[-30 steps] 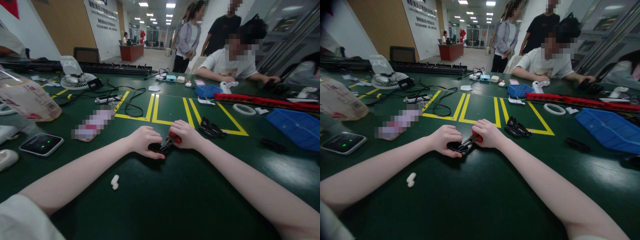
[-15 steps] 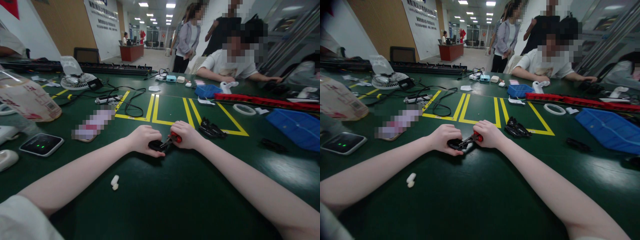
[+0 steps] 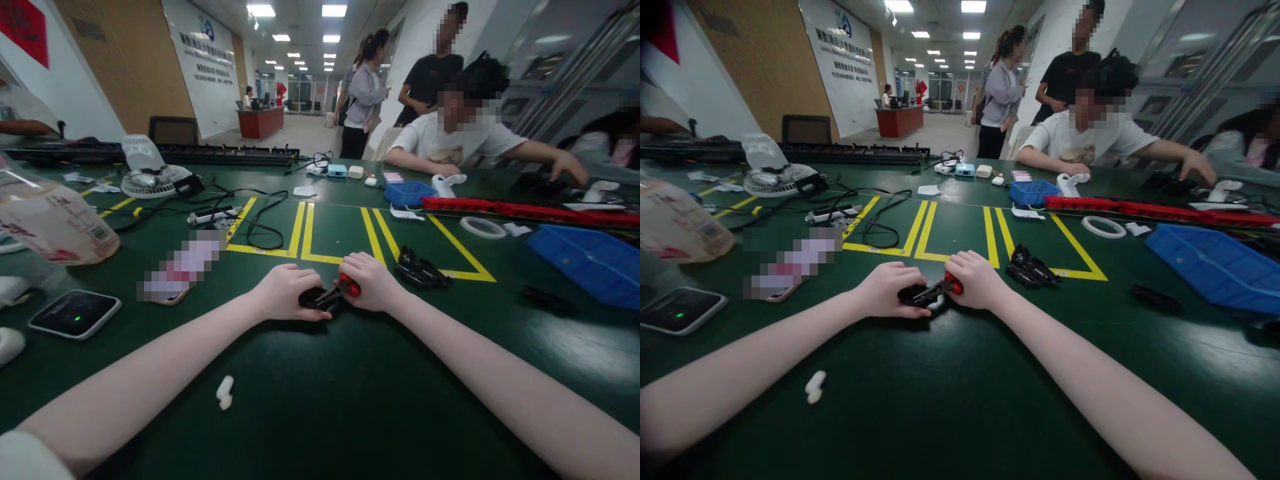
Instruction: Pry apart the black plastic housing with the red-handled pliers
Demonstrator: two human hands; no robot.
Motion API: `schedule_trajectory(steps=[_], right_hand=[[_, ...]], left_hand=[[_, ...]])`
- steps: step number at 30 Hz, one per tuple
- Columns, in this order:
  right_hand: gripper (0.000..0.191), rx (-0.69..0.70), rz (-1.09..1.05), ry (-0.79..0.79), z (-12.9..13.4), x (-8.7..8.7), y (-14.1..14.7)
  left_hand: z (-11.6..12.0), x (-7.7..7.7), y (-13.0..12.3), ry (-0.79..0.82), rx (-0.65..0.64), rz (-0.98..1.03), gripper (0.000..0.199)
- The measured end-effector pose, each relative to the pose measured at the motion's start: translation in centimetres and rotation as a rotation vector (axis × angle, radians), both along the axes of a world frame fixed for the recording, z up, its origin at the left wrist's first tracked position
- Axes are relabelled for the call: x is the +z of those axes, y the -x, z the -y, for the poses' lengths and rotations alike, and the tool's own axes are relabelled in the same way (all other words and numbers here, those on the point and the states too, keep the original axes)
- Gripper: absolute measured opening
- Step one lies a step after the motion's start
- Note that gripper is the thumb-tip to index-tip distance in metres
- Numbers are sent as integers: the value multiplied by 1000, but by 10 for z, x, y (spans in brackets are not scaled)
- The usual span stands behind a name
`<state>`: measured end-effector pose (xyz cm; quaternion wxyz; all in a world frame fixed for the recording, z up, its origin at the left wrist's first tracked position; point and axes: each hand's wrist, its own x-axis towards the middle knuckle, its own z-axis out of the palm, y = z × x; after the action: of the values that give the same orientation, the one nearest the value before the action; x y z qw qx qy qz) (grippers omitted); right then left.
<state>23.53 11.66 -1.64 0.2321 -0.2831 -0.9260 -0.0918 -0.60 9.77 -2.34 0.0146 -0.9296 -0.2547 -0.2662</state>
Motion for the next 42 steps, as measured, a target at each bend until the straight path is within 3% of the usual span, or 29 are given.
schedule_trajectory(steps=[17,27,42], right_hand=[[8,18,-43,20,-1,-2,-1],[16,-63,-177,78,-3,-3,-4],[10,79,-50,38,-2,0,-2]], left_hand=[[1,3,1,12,-56,18,48],[0,2,2,-59,-108,82,47],[0,-1,4,-95,-107,20,52]])
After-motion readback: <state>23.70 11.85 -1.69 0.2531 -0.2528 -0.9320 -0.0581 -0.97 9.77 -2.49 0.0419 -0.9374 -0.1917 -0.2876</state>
